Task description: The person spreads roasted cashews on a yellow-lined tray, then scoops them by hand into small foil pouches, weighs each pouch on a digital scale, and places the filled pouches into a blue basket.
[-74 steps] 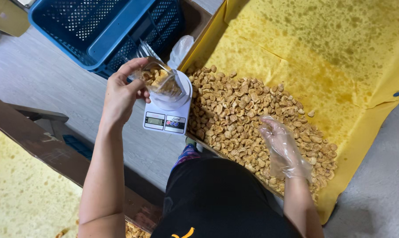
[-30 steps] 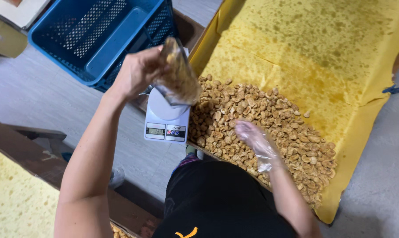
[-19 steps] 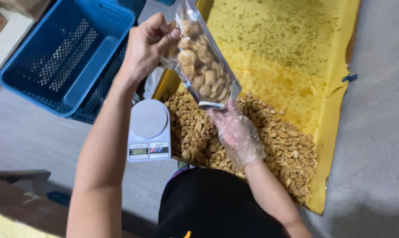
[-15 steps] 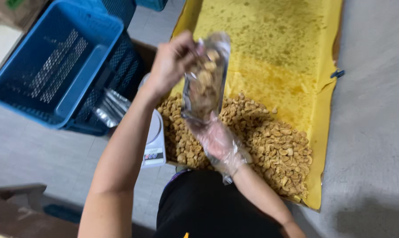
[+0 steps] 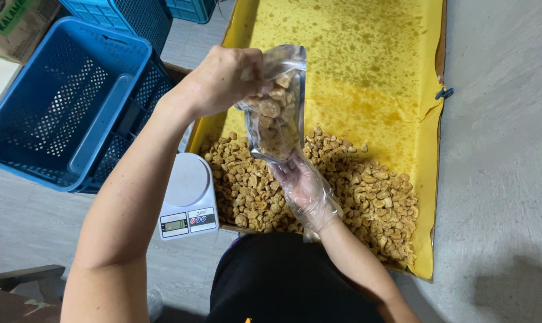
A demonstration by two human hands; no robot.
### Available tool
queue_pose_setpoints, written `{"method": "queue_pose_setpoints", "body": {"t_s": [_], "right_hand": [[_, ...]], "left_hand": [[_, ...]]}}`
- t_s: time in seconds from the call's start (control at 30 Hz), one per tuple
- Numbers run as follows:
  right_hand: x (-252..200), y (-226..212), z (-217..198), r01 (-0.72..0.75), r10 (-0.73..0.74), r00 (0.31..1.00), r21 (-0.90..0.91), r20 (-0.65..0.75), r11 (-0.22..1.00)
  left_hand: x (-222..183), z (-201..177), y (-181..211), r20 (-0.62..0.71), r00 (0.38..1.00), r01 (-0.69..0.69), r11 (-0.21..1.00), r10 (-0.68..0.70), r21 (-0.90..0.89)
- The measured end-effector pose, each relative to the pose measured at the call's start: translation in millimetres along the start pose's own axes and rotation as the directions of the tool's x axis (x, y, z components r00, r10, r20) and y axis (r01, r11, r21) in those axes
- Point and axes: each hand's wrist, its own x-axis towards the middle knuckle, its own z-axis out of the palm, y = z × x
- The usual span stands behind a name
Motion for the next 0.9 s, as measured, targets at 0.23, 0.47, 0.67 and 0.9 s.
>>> {"method": "queue_pose_setpoints", "body": {"t_s": [0.23, 0.47, 0.67, 0.9], "right_hand": [[-4.7, -7.0, -3.4, -0.064, 0.066, 0.997, 0.059, -0.038, 0.996], [-1.1, 11.4, -42.9, -0.057, 0.057, 0.998, -0.019, 0.019, 0.998], [-6.9, 14.4, -46.0, -0.154, 0.156, 0.987, 0.038, -0.039, 0.987], [-4.4, 14.8, -49.4, -0.204, 0.203, 0.979, 0.188, 0.025, 0.961]], "left_hand": [[-9.2, 3.1, -10.8, 0.025, 0.999, 0.050, 0.965, -0.045, -0.256], [-12.8, 25.0, -18.9, 0.179, 0.973, -0.137, 0.988, 0.147, -0.063], [-18.4, 21.0, -13.3, 0.382, 0.924, 0.083, 0.982, -0.011, -0.172], [-39.9, 16.8, -0.7, 0.274, 0.940, 0.276, 0.925, -0.204, -0.259]]}}
